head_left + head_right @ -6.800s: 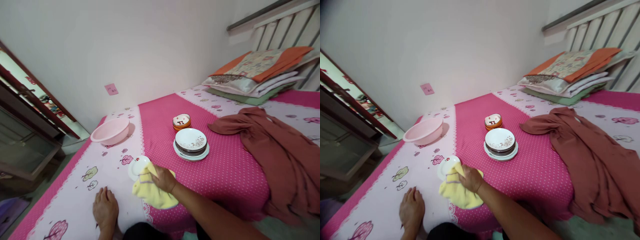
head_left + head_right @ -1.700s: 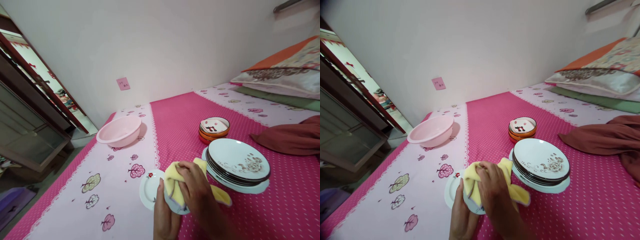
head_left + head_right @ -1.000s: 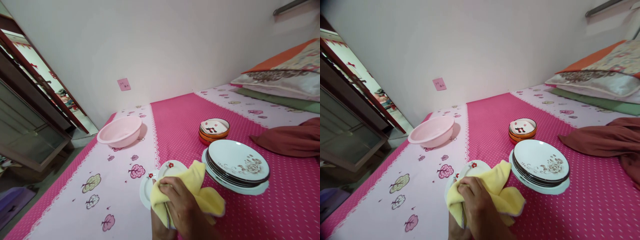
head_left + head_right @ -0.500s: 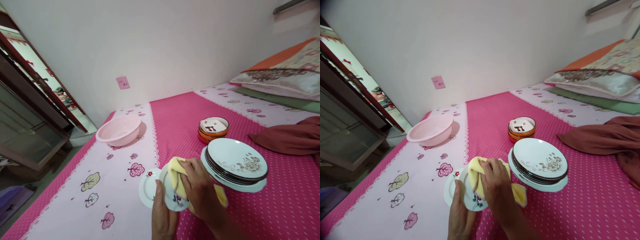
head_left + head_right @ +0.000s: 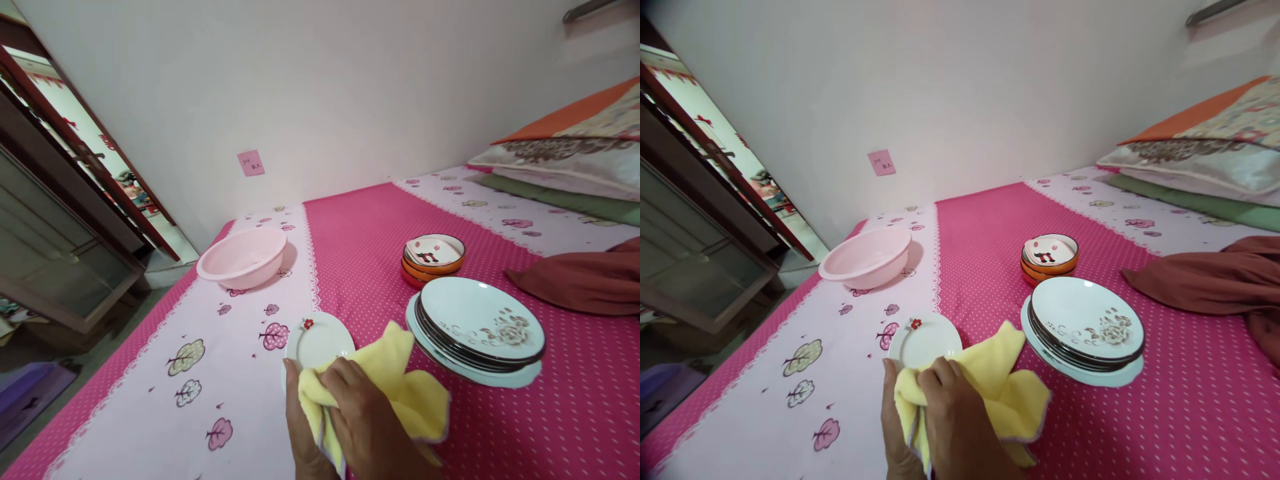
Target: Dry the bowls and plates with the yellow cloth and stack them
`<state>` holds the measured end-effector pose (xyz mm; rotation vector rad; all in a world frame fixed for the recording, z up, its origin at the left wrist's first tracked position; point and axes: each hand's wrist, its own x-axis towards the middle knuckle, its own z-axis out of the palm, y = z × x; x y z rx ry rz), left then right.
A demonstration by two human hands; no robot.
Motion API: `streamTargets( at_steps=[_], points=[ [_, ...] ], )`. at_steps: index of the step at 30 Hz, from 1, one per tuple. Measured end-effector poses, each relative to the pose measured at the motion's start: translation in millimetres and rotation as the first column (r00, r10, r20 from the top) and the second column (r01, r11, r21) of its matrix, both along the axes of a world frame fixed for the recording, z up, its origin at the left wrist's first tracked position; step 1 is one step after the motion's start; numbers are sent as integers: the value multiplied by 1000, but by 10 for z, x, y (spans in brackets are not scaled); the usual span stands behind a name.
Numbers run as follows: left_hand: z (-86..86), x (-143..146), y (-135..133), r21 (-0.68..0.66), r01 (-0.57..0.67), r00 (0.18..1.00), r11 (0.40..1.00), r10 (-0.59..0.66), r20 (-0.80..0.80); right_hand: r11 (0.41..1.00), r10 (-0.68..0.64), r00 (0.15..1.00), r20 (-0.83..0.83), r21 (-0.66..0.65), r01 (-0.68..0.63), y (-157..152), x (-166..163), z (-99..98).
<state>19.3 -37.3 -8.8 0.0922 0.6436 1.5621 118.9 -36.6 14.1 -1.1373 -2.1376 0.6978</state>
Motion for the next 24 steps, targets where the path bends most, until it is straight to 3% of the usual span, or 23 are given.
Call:
streamTargets(
  at_steps=[3,5,6,8,10,11,13,14,15,17,19,22,24],
  points=[
    [1,-29,21,-29,48,999,998,-49,-7,976,143,976,-162,-138,-166,13,146,125],
    [23,-28,70,-39,-49,998,998,47,-53,924,150,944,-294,-297,-239,111,334,186],
    [33,-28,97,-41,-117,990,992,113,-87,904,84,934,-348,-369,-218,182,439,207],
    [45,-38,142,-42,-222,964,974,213,-160,914,-133,898,-420,-402,-53,339,641,231],
    [44,-61,163,-44,-258,944,965,242,-226,906,-353,767,-536,-401,136,471,809,240],
    [41,-73,164,-45,-250,940,967,232,-249,897,-414,660,-627,-405,177,512,876,243],
    [38,-85,156,-44,-214,938,976,193,-288,903,-420,473,-774,-408,135,536,980,253],
    [41,-81,149,-43,-190,936,981,168,-309,916,-384,429,-818,-396,65,524,1016,263],
    [48,-70,142,-35,-159,934,987,139,-329,928,-323,434,-841,-371,-28,503,1040,275],
    [73,-28,128,-5,-84,928,996,76,-364,927,-142,540,-830,-303,-222,457,1047,300],
    [100,29,110,19,2,923,1000,5,-385,909,-21,660,-751,-290,-301,433,992,315],
    [105,91,70,-19,65,924,998,-67,-378,927,-74,838,-540,-347,-142,441,839,310],
    [74,92,38,-56,62,926,997,-78,-370,941,-114,901,-418,-338,-37,451,753,299]
  ],
)
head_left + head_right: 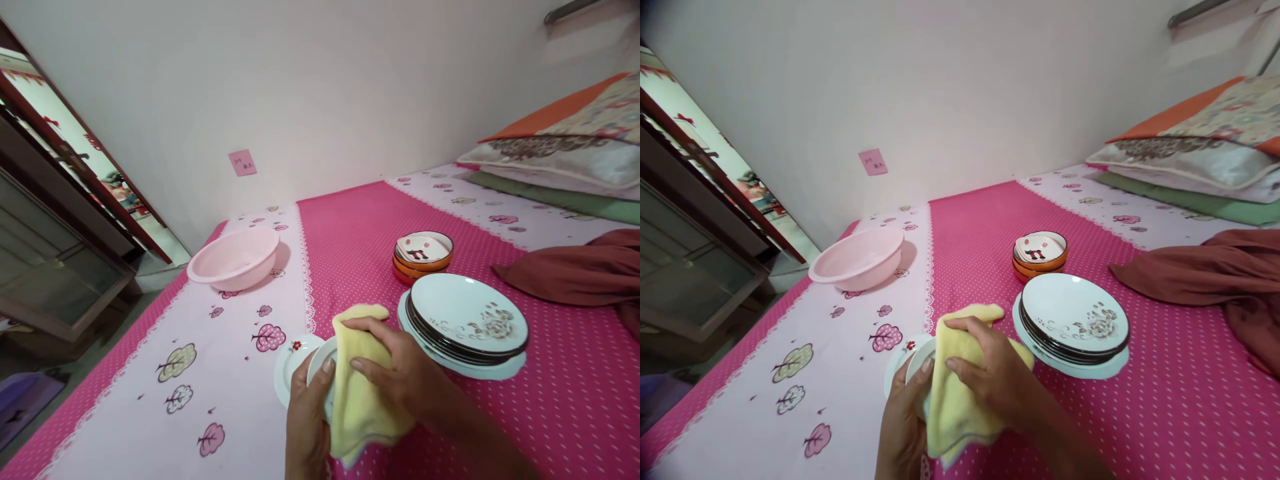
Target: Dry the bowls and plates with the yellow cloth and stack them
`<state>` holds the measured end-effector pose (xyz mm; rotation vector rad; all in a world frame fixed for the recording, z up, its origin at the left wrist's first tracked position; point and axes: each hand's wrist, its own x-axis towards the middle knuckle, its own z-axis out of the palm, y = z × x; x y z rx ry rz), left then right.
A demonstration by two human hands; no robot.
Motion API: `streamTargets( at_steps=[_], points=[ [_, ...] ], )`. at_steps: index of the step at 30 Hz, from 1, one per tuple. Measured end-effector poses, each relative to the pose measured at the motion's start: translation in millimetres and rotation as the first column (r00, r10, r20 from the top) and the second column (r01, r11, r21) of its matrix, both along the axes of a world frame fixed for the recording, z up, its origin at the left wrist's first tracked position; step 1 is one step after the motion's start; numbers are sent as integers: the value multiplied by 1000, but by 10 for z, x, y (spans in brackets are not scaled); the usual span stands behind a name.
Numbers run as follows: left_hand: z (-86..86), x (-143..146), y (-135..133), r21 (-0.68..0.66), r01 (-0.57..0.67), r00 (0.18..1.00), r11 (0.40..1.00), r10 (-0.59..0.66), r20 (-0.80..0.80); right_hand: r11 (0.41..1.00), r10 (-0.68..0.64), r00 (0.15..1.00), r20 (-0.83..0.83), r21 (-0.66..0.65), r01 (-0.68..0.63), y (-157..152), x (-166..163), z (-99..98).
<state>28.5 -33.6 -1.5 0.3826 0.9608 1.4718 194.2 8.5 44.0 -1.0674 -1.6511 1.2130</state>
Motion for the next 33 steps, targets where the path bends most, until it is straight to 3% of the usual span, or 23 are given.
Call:
streamTargets(
  at_steps=[4,8,10,12,17,22,25,28,33],
  points=[
    [-71,-70,-66,-48,65,990,997,-71,-125,997,61,986,153,42,-69,-29,-31,-15],
    [-34,-126,-77,18,303,886,953,-274,-375,988,139,932,335,17,-154,-87,6,-71],
    [12,-135,-64,49,375,844,926,-319,-431,989,141,925,353,-5,-149,-98,-4,-107],
    [53,-139,-54,54,369,855,928,-316,-412,992,119,938,325,1,-126,-93,-36,-121],
    [97,-134,-49,37,215,948,976,-199,-247,996,91,982,163,-38,-86,-57,-119,-65],
    [95,-97,-1,19,1,997,1000,1,-80,989,48,999,-10,-143,-49,-34,-174,-55],
    [73,-76,29,-27,-210,977,977,210,-29,982,-40,991,-127,-189,15,-73,-268,-90],
    [54,-49,41,-82,-414,910,907,414,-18,959,-89,957,-274,-283,8,-161,-417,-155],
    [57,-19,32,-29,-457,889,889,456,-37,925,-97,931,-352,-376,-46,-215,-523,-245]
  ],
)
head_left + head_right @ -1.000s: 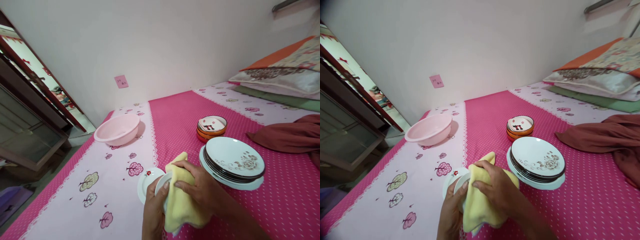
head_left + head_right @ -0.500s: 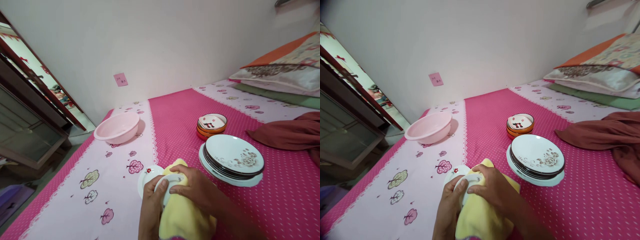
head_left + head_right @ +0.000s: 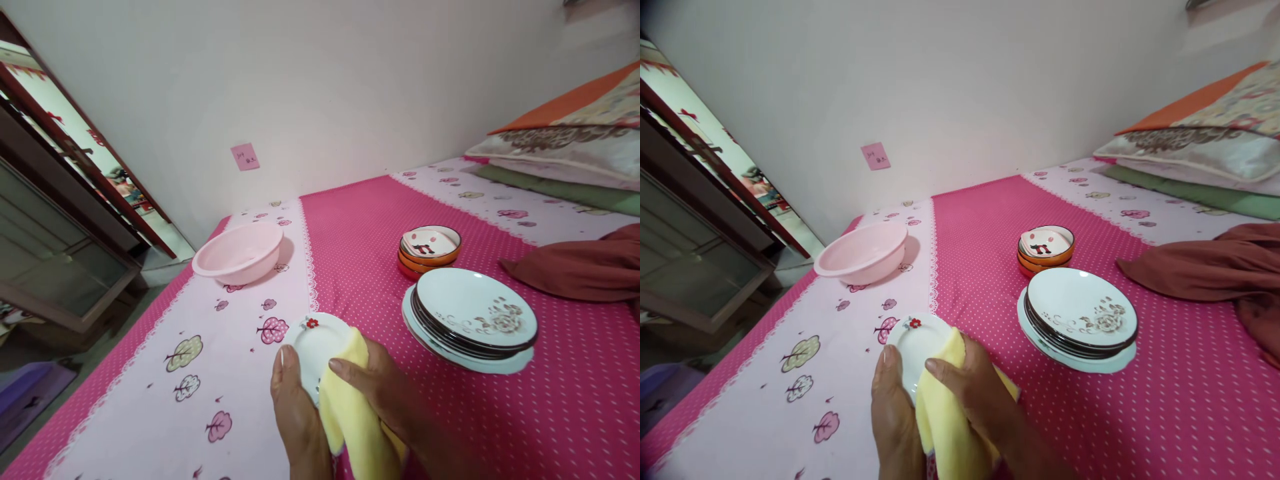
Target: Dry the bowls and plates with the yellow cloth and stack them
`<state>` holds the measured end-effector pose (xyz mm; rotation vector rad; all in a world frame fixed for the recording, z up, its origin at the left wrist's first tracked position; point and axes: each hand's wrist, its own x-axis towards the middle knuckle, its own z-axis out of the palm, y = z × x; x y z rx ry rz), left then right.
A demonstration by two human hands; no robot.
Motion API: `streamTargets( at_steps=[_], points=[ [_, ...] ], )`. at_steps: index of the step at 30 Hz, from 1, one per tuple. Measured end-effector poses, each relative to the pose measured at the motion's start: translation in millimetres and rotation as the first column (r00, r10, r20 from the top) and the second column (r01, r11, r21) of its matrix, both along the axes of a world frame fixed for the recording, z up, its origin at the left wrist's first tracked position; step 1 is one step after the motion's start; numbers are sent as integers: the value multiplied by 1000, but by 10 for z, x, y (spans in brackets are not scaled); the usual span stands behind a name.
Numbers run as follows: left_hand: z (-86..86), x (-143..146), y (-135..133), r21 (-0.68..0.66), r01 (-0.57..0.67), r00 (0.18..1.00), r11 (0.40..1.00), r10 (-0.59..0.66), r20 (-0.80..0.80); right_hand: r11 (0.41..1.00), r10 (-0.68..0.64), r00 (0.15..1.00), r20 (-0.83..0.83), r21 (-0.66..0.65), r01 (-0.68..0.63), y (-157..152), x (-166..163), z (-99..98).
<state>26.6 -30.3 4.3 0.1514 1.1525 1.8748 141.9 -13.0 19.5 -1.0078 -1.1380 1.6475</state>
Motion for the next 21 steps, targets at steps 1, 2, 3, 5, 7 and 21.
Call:
streamTargets(
  at_steps=[1,2,3,5,7,21],
  points=[
    [6,-14,-4,10,11,1000,1000,-10,-17,1000,16,1000,17,4,-16,22,38,6],
    [15,-38,-9,33,44,998,998,-42,-40,999,34,999,36,12,-34,52,96,23],
    [29,-72,-14,64,105,992,992,-100,-76,998,59,997,57,23,-60,85,171,47],
    [72,-154,-29,101,272,943,957,-244,-226,991,117,989,96,62,-123,145,340,108],
    [134,-228,-50,52,433,821,900,-370,-434,975,184,973,141,101,-199,177,481,160],
    [219,-17,-73,-40,128,976,991,-133,-175,993,110,993,-41,-39,-112,55,126,110]
  ],
)
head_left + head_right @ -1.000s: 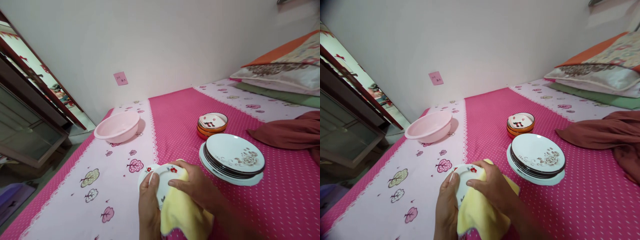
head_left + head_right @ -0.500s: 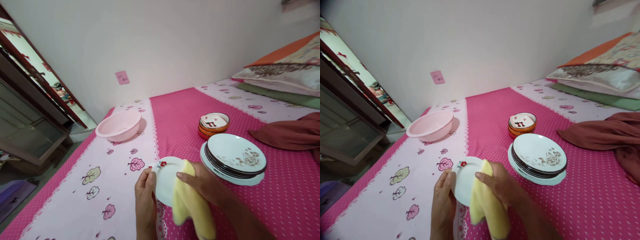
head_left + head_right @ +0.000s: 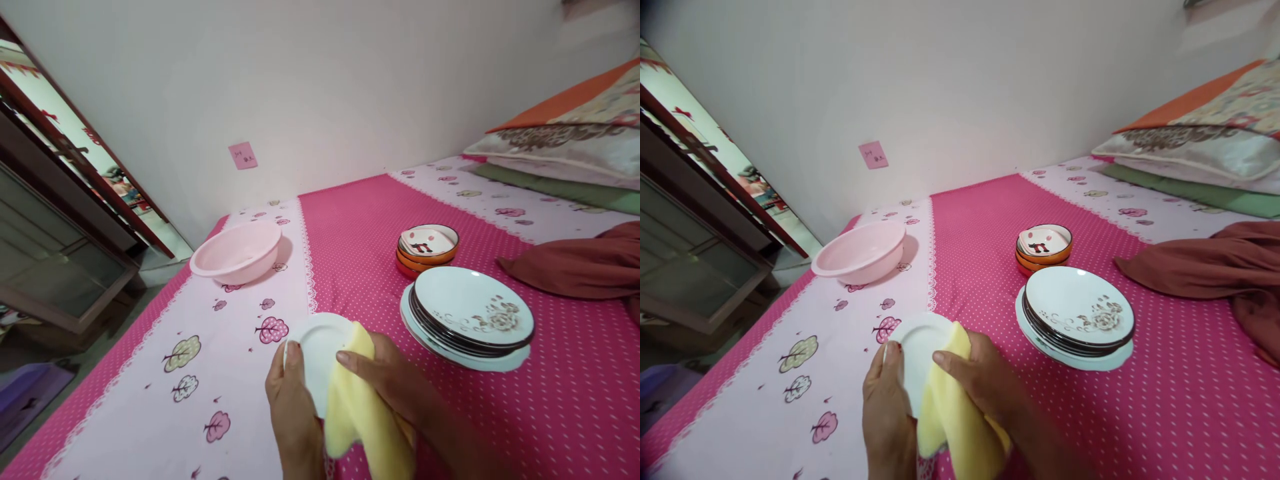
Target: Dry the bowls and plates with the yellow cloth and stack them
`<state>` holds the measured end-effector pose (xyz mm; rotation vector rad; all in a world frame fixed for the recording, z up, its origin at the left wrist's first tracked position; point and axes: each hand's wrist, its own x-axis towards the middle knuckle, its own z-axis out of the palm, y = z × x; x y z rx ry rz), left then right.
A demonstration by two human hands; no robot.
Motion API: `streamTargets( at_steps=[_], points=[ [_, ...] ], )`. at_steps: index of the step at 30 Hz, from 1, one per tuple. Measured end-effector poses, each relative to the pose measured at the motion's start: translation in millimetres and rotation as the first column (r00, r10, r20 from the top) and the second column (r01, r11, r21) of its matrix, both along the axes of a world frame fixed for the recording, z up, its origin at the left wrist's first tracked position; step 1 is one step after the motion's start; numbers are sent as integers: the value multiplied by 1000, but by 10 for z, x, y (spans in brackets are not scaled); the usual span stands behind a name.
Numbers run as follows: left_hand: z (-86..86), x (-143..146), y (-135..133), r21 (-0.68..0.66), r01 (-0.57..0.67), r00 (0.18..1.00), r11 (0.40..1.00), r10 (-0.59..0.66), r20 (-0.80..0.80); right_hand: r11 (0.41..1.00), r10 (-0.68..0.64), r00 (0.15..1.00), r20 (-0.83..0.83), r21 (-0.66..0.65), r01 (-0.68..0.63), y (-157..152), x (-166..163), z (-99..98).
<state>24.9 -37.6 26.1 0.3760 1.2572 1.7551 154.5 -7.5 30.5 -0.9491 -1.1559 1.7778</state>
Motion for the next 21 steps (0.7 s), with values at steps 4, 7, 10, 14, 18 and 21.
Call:
streamTargets(
  at_steps=[4,7,10,14,18,21],
  points=[
    [102,72,2,-179,-270,960,946,250,-125,988,-146,988,-58,-53,143,-94,-228,-89],
    [145,31,-15,-169,-209,955,963,164,-247,987,-151,986,-73,-63,146,-88,-241,-107],
    [120,-71,-27,-53,-91,918,994,63,-391,985,-172,985,-13,-20,172,-17,-116,-60],
    [41,-190,-15,44,56,885,997,-30,-466,978,-210,978,8,10,210,65,56,30],
    [-4,-181,1,23,252,884,967,-220,-413,979,-205,978,-33,2,205,78,101,51],
    [-21,-107,0,2,206,909,979,-191,-371,971,-237,969,-76,-59,233,50,52,39]
  ],
)
